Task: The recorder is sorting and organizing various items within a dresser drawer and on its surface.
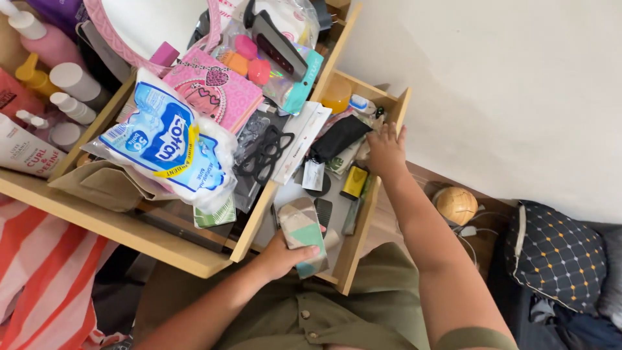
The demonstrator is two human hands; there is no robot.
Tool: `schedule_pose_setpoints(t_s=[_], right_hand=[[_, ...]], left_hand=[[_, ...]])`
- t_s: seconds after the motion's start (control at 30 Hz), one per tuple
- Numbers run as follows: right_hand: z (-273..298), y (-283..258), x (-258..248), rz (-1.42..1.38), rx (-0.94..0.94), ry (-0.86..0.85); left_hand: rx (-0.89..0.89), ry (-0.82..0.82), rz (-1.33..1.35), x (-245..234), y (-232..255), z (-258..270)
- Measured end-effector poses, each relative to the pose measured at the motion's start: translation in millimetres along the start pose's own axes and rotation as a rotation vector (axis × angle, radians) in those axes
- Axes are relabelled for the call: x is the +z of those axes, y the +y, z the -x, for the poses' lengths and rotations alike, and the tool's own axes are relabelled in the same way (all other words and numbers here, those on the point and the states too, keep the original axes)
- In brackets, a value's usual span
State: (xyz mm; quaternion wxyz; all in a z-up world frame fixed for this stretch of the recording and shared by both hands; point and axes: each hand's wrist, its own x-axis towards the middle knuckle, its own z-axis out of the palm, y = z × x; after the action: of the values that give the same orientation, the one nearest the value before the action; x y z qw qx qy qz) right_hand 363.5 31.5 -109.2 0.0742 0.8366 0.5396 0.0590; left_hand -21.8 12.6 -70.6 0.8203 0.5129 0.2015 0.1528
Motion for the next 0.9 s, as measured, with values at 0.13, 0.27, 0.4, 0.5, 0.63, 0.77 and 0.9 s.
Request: schedule_pose_setpoints(t_s=[0.13,0.27,0.4,0.5,0.63,0.77,0.9], right_hand=[[-32.1,-1.9,50.8,0.255,-0.066,0.029],[-44.4,6.4,56.3,0.31,-0.112,-0.089],[-13.6,3.9,-36.9,0.005,-0.145,-0.169],[17.5,16.1,-56.1,-0.725,0.04,-0.284],[81.6,12.2,-76.9,-1.936,0.16,-0.448],[142.4,-16.5,-128.7,-2.264,0.096,-0.435],[177.4,-31.3,-130.3,-2.294,0.048,-0.366]], left_hand=[[0.018,-0.005,-0.09,-5.3,1.4,-0.7],[0.031,0.007,-0.14,-10.3,-1.1,0.8],[0.023,0.008,-0.106,-10.6,-1.9,6.3],[0.009,0.0,-0.04,-6.9,4.4,12.7],[0.032,-0.058,-0.014,3.5,19.1,26.6],[0.105,-0.086,-0.05,19.0,29.7,45.3],[0.226,-0.079,-0.113,37.8,54.1,71.7]])
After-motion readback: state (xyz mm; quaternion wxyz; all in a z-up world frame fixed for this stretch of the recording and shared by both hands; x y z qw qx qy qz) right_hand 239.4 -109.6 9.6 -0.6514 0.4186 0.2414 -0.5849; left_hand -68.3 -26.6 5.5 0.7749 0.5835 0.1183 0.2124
